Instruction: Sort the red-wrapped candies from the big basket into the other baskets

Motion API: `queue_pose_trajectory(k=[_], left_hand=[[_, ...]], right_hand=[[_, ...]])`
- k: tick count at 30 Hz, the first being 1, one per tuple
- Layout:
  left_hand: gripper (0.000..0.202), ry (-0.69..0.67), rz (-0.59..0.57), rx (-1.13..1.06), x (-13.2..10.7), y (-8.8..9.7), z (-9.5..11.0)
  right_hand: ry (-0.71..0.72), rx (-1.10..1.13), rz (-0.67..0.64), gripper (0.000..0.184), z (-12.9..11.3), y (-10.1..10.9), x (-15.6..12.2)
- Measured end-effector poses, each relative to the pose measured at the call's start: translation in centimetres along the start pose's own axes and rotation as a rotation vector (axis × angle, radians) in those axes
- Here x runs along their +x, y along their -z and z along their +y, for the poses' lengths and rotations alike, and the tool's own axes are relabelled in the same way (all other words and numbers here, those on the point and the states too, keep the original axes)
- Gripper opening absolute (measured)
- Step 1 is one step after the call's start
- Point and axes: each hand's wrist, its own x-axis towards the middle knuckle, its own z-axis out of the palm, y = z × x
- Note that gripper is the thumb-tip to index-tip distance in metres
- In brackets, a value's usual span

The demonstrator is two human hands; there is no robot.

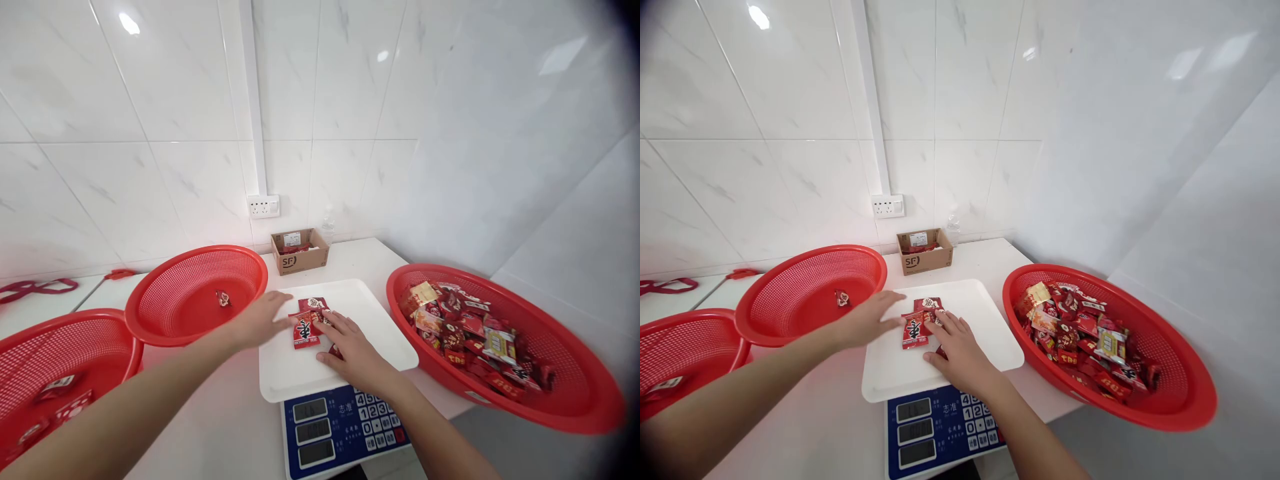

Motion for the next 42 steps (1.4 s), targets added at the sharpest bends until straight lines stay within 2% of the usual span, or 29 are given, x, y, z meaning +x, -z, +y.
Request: queue_pose_trajectory(k=[3,5,9,12,16,19,22,28,30,32,35,37,42], left_hand=[[0.048,-0.086,-0.059,-0.057,0.2,-2.2,2.7],[0.048,-0.085,-0.052,-0.081,0.4,-3.1,3.6],[0.047,-0.035,0.017,-0.106,0.4,-2.8,3.7],[0.043,0.042,0.126,-0.059,0.2,-0.6,2.3],[0.041,0.222,0.285,0.081,0.3,3.4,-1.7],[0.040,0.291,0.297,0.183,0.6,4.6,-4.3],[0.036,0.202,0.214,0.215,1.1,3.0,-4.3],[0.050,-0.231,-0.013,0.150,3.4,-2.3,1.2],[0.044,-0.310,-0.044,0.132,4.3,-3.2,2.4],[0.037,-0.323,-0.045,0.134,5.0,-3.6,2.8],[0.037,-0.242,-0.005,0.172,5.3,-3.4,2.2],[0.041,-0.149,0.043,0.203,4.9,-2.6,1.4],[0.045,0.142,0.204,0.271,2.4,1.6,-2.5]], right_hand=[[0.023,-0.014,0.018,0.059,0.2,-0.1,0.0],[0.034,-0.011,0.027,0.059,0.2,-0.1,-0.1],[0.028,0.002,0.019,0.059,0.1,0.0,-0.2],[0.009,0.013,0.004,0.058,0.0,0.1,-0.2],[-0.011,0.029,-0.014,0.058,-0.1,0.1,-0.2],[-0.016,0.038,-0.018,0.058,-0.1,0.1,-0.3],[-0.017,0.041,-0.015,0.058,-0.2,0.2,-0.3],[0.012,0.033,0.015,0.058,-0.1,0.1,-0.2],[0.016,0.029,0.022,0.059,-0.1,0.1,-0.2],[0.012,0.025,0.026,0.058,-0.2,0.2,-0.3],[0.009,0.028,0.028,0.057,-0.4,0.3,-0.3],[0.003,0.032,0.019,0.058,-0.4,0.3,-0.3],[-0.007,0.039,0.008,0.057,-0.1,0.1,-0.3]])
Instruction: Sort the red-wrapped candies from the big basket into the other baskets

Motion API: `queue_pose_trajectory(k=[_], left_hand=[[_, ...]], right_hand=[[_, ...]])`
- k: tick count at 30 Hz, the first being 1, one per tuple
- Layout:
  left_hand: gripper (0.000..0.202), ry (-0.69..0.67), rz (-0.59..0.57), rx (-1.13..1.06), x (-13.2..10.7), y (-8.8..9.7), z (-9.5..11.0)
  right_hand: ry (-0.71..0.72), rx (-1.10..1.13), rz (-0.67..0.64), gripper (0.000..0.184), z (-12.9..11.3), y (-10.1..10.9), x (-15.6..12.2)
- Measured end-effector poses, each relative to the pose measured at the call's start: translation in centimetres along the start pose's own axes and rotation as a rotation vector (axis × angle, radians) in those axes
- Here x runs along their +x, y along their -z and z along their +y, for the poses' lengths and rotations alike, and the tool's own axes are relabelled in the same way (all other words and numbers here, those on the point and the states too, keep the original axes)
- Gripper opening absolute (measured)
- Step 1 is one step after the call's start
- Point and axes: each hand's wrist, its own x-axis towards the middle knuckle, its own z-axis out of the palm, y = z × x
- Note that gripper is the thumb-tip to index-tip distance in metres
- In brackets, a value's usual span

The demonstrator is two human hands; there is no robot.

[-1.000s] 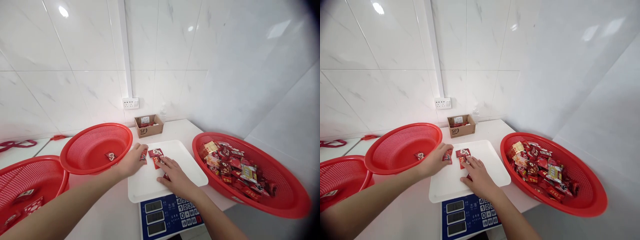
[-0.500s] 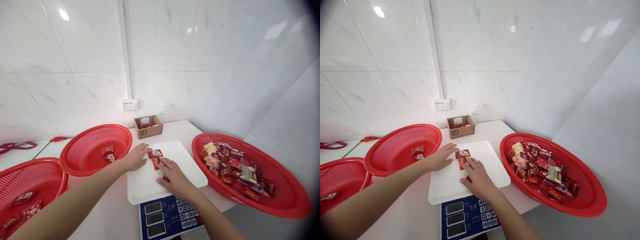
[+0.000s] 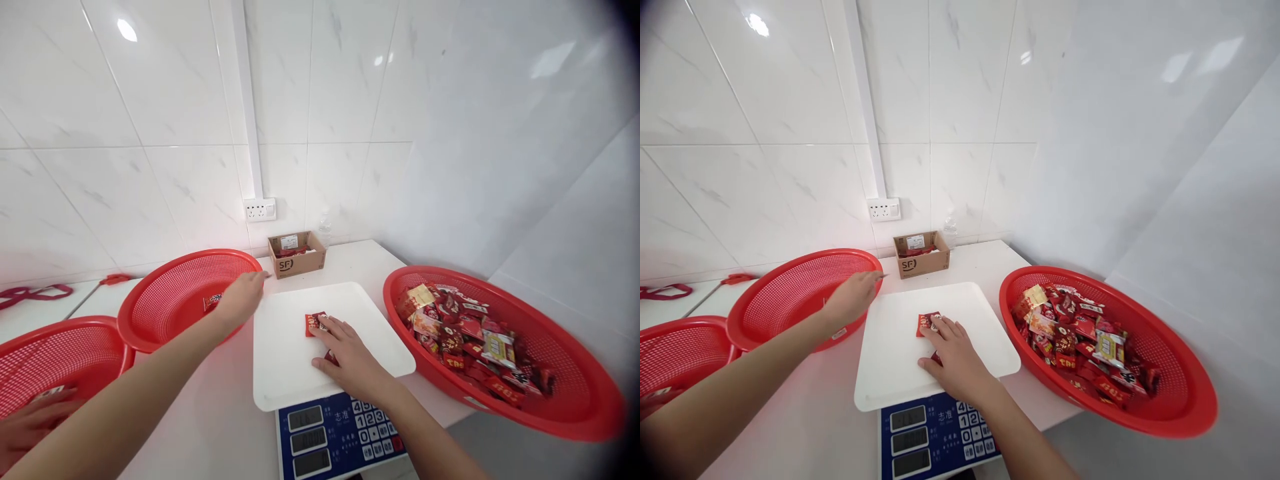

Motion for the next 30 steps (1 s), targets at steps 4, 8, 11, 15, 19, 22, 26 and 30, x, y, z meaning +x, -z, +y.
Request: queue_pose_trajectory(k=[4,8,11,15,19,22,26,30], left_hand=[[0.043,0.130,0.034,0.054,-0.9,1.8,-3.4],[0.043,-0.008,-0.049,-0.003,-1.7,1.0,-1.3],[0.051,-0.232,-0.153,-0.084,-2.0,-0.4,2.9],[0.053,-0.451,-0.229,-0.137,-1.6,-2.0,7.1],[0.034,-0.521,-0.225,-0.106,-0.9,-3.4,8.3],[0.043,-0.479,-0.199,-0.062,-1.0,-3.9,7.9],[0.059,-0.301,-0.135,0.000,-1.3,-2.6,5.2],[0.054,-0.034,-0.038,0.084,-1.1,0.3,0.2]], right_hand=[[0.009,0.005,0.002,0.057,0.2,-0.1,0.1],[0.000,0.027,0.018,0.060,-0.2,0.2,0.0],[-0.058,0.044,0.036,0.068,-0.5,0.7,-0.4],[-0.145,-0.025,0.040,0.068,0.1,1.2,-1.6],[-0.179,-0.036,0.081,0.062,1.5,1.2,-2.4],[-0.166,-0.027,0.118,0.059,2.2,1.0,-2.6],[-0.160,-0.014,0.130,0.056,2.5,0.7,-2.5],[-0.164,-0.014,0.135,0.056,2.4,0.6,-2.5]])
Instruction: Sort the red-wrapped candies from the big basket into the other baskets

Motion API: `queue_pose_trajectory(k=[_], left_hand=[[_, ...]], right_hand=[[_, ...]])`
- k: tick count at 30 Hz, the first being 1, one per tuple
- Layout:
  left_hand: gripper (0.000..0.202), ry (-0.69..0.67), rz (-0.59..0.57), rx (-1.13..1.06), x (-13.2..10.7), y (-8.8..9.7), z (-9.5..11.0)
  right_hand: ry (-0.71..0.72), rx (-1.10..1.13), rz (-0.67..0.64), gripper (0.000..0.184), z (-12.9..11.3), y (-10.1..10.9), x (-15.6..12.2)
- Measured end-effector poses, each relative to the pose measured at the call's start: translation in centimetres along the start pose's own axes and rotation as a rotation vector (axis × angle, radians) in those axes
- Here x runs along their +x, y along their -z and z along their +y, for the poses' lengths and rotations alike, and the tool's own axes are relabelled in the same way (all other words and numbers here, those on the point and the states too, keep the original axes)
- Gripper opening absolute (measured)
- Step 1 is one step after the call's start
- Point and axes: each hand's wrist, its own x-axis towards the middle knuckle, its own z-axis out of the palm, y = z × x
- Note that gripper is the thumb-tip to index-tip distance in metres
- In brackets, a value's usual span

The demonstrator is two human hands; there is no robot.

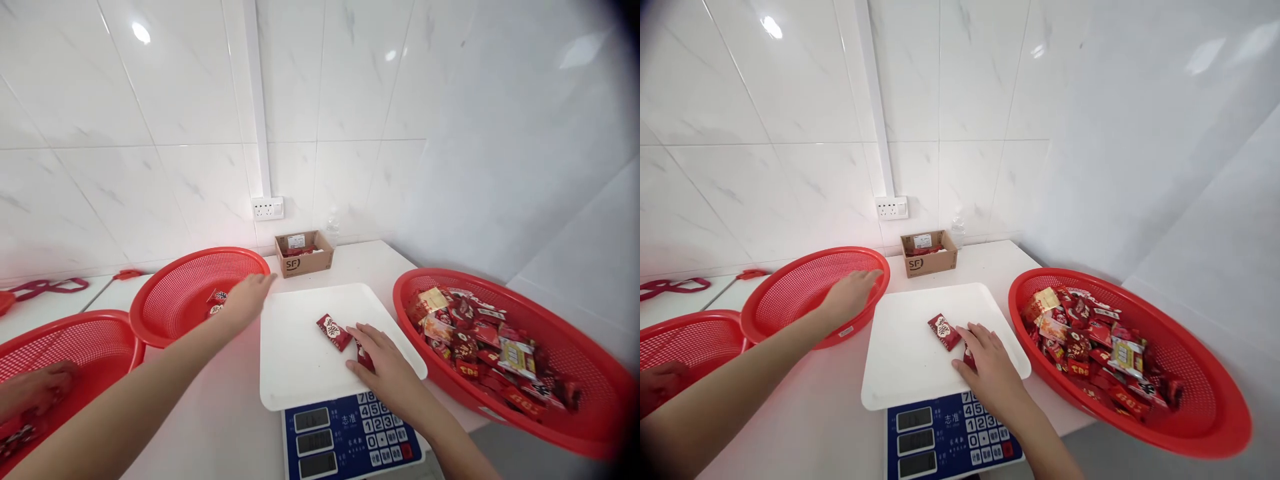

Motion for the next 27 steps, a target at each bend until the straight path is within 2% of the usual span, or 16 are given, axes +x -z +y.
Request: queue_pose_trajectory(k=[2,4,6,11,13,16,18,20,23,27], left_hand=[[0.042,0.062,0.017,0.020,0.1,0.9,-1.8],[0.037,0.030,0.008,0.008,0.0,1.2,-1.9],[0.037,-0.090,-0.029,-0.032,-0.1,0.7,-0.2],[0.051,-0.524,-0.163,-0.143,-0.2,-1.6,7.4],[0.043,-0.595,-0.179,-0.156,0.1,-2.5,9.4],[0.031,-0.563,-0.165,-0.132,0.7,-3.5,10.3],[0.032,-0.473,-0.142,-0.104,1.0,-3.4,9.4],[0.038,-0.333,-0.104,-0.080,1.0,-2.6,7.7],[0.047,-0.067,-0.018,-0.046,0.9,-0.3,3.6],[0.035,0.205,0.061,-0.032,0.1,2.6,-1.5]], right_hand=[[0.001,-0.011,-0.003,0.056,-0.1,0.0,-0.1],[-0.001,-0.021,-0.009,0.057,-0.2,0.1,-0.1],[-0.007,-0.031,-0.015,0.057,-0.3,0.2,-0.1],[0.012,-0.061,0.004,0.055,-0.2,0.1,0.0],[0.042,-0.061,0.025,0.055,0.0,-0.1,0.0],[0.064,-0.056,0.051,0.054,0.3,-0.3,0.0],[0.058,-0.059,0.053,0.053,0.4,-0.4,0.0],[0.057,-0.056,0.055,0.052,0.5,-0.5,0.0],[0.058,-0.039,0.074,0.051,0.7,-0.6,0.0],[0.049,-0.015,0.094,0.049,0.8,-0.6,0.1]])
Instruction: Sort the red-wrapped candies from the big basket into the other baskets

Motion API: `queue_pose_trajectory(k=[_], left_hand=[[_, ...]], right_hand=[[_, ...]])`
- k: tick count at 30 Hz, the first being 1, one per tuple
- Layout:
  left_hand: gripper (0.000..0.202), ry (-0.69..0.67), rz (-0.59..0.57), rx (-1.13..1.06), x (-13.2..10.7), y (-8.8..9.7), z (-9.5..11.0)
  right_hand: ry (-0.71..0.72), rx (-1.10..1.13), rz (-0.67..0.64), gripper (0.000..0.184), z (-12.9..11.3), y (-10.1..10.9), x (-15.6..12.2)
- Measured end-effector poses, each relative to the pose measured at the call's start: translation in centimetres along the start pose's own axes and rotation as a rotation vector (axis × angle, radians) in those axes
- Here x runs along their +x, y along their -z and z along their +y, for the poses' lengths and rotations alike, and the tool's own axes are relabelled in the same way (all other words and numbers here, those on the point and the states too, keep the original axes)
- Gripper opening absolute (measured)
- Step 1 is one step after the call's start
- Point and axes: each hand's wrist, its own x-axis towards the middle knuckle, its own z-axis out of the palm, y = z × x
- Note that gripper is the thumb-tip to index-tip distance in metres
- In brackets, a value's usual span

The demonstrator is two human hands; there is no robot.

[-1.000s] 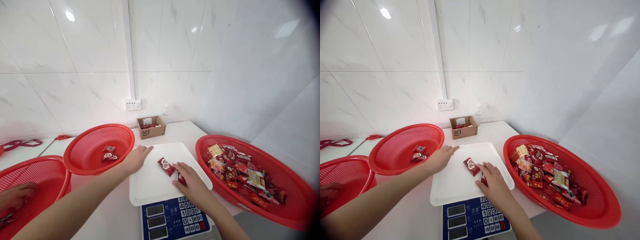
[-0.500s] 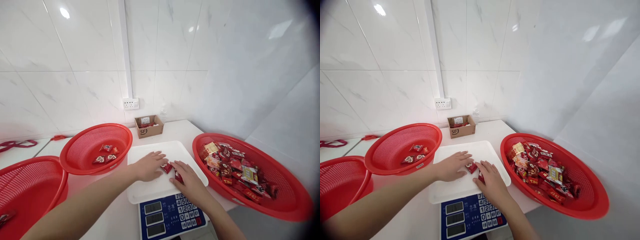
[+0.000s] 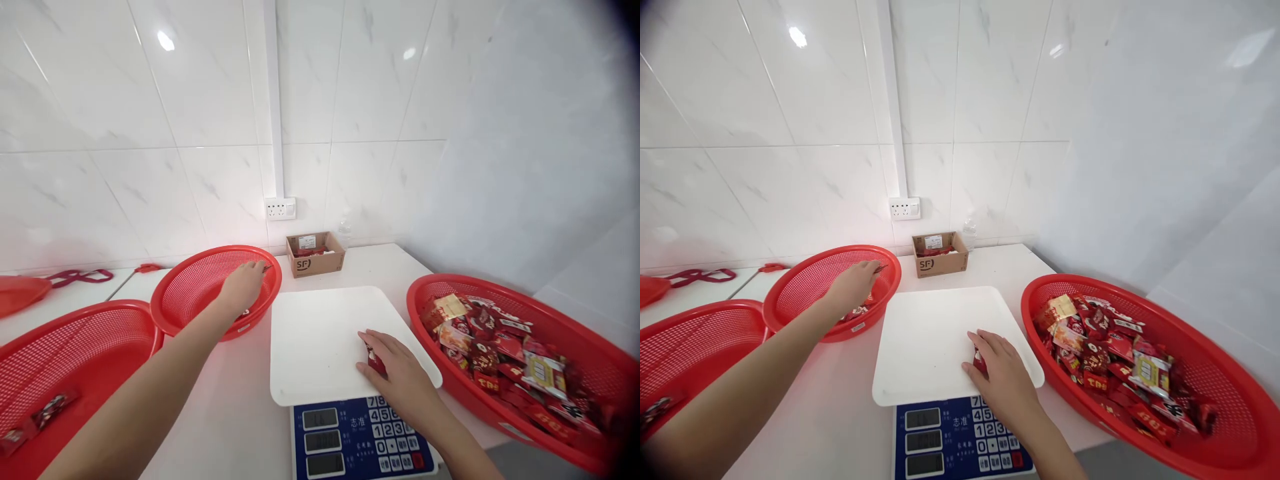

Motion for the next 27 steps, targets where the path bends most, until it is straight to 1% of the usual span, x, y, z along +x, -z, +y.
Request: queue_pose_trajectory(k=[2,3,5,8,10,11,12,13,15,17,19,20,23,25,27], left_hand=[[0.037,0.054,0.048,-0.025,-0.7,0.5,-1.1],[0.039,0.061,0.073,-0.045,-1.3,0.5,-1.2],[0.040,0.048,0.126,-0.097,-3.0,-0.4,-0.7],[0.035,-0.008,0.204,-0.174,-6.4,-2.9,0.4],[0.030,-0.048,0.257,-0.217,-8.7,-4.7,0.7],[0.028,-0.078,0.313,-0.250,-9.7,-5.6,0.7],[0.026,-0.114,0.427,-0.299,-10.6,-6.3,0.5],[0.026,-0.122,0.523,-0.328,-11.3,-7.0,0.2],[0.029,-0.124,0.682,-0.357,-12.3,-8.1,-0.3],[0.034,-0.111,0.764,-0.346,-12.8,-9.0,-0.7],[0.038,-0.125,0.817,-0.319,-13.1,-9.9,-0.9],[0.039,-0.139,0.826,-0.301,-13.2,-10.4,-1.0],[0.042,-0.208,0.793,-0.263,-13.7,-11.6,-1.0],[0.042,-0.242,0.749,-0.266,-14.1,-12.1,-1.1],[0.042,-0.256,0.724,-0.285,-14.3,-12.5,-1.0]], right_hand=[[-0.007,0.011,0.007,0.048,0.0,-0.1,0.0],[-0.010,0.018,0.013,0.047,-0.1,-0.1,-0.1],[-0.009,0.038,0.031,0.043,-0.1,-0.1,-0.1],[-0.011,0.086,0.051,0.040,0.0,0.1,-0.1],[-0.036,0.121,0.059,0.040,0.0,0.6,0.2],[-0.058,0.144,0.061,0.040,-0.1,0.9,0.5],[-0.081,0.179,0.054,0.039,-0.4,1.2,0.8],[-0.101,0.228,0.038,0.038,-0.9,1.4,1.3],[-0.115,0.364,-0.025,0.036,-2.7,1.7,2.6],[-0.073,0.504,-0.092,0.034,-5.3,1.6,4.4],[-0.014,0.586,-0.133,0.034,-8.5,1.2,6.6],[0.031,0.629,-0.140,0.037,-10.2,1.0,7.7],[0.213,0.724,-0.067,0.056,-14.3,0.6,10.6],[0.276,0.767,-0.055,0.062,-15.9,0.4,11.8],[0.318,0.797,-0.056,0.065,-16.6,0.4,12.4]])
